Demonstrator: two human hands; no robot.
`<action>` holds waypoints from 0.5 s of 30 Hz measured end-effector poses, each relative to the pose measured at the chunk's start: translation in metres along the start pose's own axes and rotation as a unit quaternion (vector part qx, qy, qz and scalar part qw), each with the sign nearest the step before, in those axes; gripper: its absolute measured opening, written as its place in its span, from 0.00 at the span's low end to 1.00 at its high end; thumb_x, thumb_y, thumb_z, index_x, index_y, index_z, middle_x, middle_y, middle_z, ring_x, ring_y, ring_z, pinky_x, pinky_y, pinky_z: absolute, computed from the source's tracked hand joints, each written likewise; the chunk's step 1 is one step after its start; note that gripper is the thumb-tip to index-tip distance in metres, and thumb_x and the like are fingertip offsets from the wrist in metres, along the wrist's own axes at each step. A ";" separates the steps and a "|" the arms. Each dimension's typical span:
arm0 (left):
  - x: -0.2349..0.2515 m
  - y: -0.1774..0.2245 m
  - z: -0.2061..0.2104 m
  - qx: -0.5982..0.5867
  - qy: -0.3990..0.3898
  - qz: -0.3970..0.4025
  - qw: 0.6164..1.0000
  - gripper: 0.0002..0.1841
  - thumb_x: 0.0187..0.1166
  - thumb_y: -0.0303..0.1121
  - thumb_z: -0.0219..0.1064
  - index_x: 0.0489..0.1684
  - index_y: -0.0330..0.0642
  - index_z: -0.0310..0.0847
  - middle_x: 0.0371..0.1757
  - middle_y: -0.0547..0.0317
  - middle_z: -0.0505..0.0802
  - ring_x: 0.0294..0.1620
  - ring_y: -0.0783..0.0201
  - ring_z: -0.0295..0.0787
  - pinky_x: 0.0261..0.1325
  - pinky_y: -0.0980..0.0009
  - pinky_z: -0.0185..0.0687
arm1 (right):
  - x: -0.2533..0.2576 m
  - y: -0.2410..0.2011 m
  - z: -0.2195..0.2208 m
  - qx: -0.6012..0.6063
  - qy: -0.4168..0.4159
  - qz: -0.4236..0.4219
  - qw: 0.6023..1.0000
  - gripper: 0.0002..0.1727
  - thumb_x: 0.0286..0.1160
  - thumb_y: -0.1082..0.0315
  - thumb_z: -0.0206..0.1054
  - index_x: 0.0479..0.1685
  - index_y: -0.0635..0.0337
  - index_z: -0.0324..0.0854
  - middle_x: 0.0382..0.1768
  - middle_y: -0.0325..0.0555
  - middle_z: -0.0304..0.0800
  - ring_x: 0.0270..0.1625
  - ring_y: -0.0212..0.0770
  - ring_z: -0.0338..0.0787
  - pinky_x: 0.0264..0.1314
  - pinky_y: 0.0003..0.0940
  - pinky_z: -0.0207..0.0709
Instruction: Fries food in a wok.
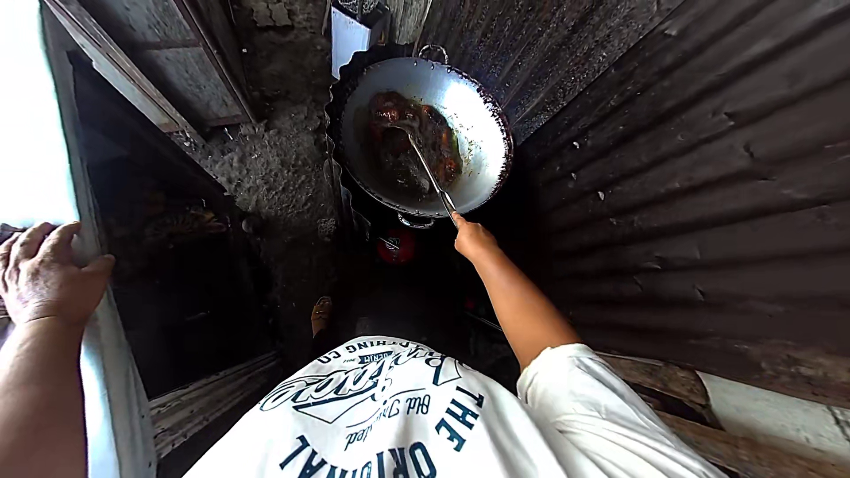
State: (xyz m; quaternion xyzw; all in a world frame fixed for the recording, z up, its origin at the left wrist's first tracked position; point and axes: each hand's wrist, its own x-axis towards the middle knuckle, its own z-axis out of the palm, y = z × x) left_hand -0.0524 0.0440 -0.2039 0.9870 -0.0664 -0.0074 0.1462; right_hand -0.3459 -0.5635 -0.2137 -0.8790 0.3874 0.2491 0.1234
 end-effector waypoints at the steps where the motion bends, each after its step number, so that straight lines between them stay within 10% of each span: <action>1: 0.000 0.002 -0.001 -0.002 -0.004 0.001 1.000 0.32 0.75 0.38 0.70 0.83 0.52 0.71 0.87 0.47 0.72 0.92 0.43 0.56 0.90 0.37 0.47 | 0.006 -0.001 -0.002 -0.004 0.001 0.007 1.000 0.43 0.80 0.75 0.55 0.98 0.42 0.47 0.62 0.66 0.90 0.65 0.67 0.90 0.62 0.68 0.81; 15: -0.013 0.027 -0.013 -0.060 -0.010 0.003 0.998 0.30 0.77 0.30 0.69 0.82 0.42 0.71 0.88 0.39 0.69 0.90 0.38 0.59 0.87 0.36 0.54 | -0.073 0.083 -0.043 -0.022 -0.025 0.005 0.999 0.42 0.80 0.71 0.67 0.95 0.40 0.56 0.65 0.68 0.87 0.66 0.71 0.87 0.67 0.72 0.76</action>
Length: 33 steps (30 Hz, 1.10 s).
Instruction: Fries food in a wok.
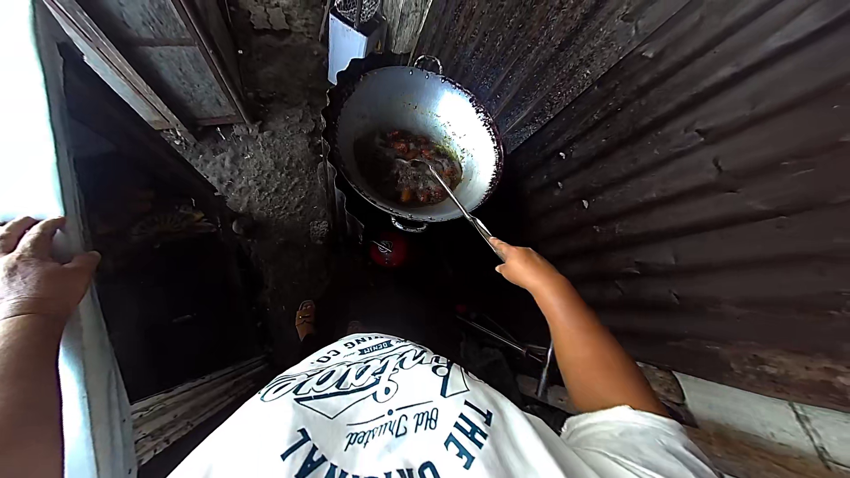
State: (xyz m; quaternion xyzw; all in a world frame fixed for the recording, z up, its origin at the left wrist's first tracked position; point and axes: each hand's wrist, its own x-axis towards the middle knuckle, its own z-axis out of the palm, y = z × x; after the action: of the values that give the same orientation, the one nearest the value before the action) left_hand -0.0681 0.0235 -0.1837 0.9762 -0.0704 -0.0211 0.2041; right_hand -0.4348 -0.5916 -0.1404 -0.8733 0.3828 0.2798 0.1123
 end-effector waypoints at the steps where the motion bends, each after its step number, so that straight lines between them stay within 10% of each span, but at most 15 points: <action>1: -0.003 0.006 -0.002 -0.008 -0.007 -0.008 1.000 0.31 0.77 0.29 0.69 0.83 0.40 0.69 0.88 0.38 0.68 0.90 0.38 0.58 0.87 0.36 0.54 | -0.010 0.007 -0.009 0.003 -0.009 0.004 1.000 0.42 0.80 0.70 0.69 0.95 0.39 0.57 0.64 0.68 0.88 0.62 0.70 0.89 0.64 0.71 0.78; 7: -0.001 -0.004 0.009 -0.056 -0.041 -0.065 0.996 0.32 0.82 0.26 0.64 0.89 0.44 0.61 0.82 0.29 0.73 0.82 0.32 0.70 0.79 0.31 0.63 | -0.078 0.045 -0.055 0.020 -0.024 0.047 0.998 0.42 0.80 0.65 0.73 0.94 0.29 0.58 0.50 0.66 0.89 0.34 0.58 0.86 0.39 0.59 0.79; 15: -0.009 0.013 0.003 -0.070 -0.046 -0.105 0.991 0.35 0.85 0.29 0.61 0.93 0.50 0.54 0.82 0.32 0.73 0.81 0.33 0.71 0.78 0.32 0.63 | -0.137 0.064 -0.075 -0.056 -0.054 0.046 0.996 0.41 0.79 0.65 0.74 0.92 0.32 0.63 0.69 0.65 0.86 0.70 0.70 0.84 0.73 0.72 0.69; 30: -0.003 0.005 0.000 -0.016 -0.011 -0.031 0.999 0.31 0.78 0.29 0.68 0.84 0.41 0.68 0.88 0.38 0.68 0.90 0.39 0.58 0.87 0.36 0.54 | 0.030 -0.023 0.024 -0.015 0.026 0.008 1.000 0.42 0.78 0.71 0.68 0.94 0.34 0.59 0.60 0.66 0.91 0.62 0.69 0.90 0.61 0.72 0.79; 33: 0.007 -0.020 0.008 0.015 0.002 -0.010 1.000 0.32 0.75 0.35 0.69 0.84 0.47 0.70 0.88 0.44 0.69 0.91 0.40 0.56 0.88 0.35 0.50 | 0.049 -0.029 0.024 0.090 -0.004 0.020 0.996 0.41 0.81 0.67 0.68 0.95 0.35 0.56 0.50 0.65 0.91 0.38 0.58 0.91 0.44 0.58 0.85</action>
State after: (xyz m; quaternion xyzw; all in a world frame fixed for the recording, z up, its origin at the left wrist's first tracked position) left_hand -0.0591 0.0373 -0.1987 0.9799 -0.0609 -0.0201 0.1889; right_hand -0.3963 -0.5915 -0.1891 -0.8506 0.4233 0.2504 0.1862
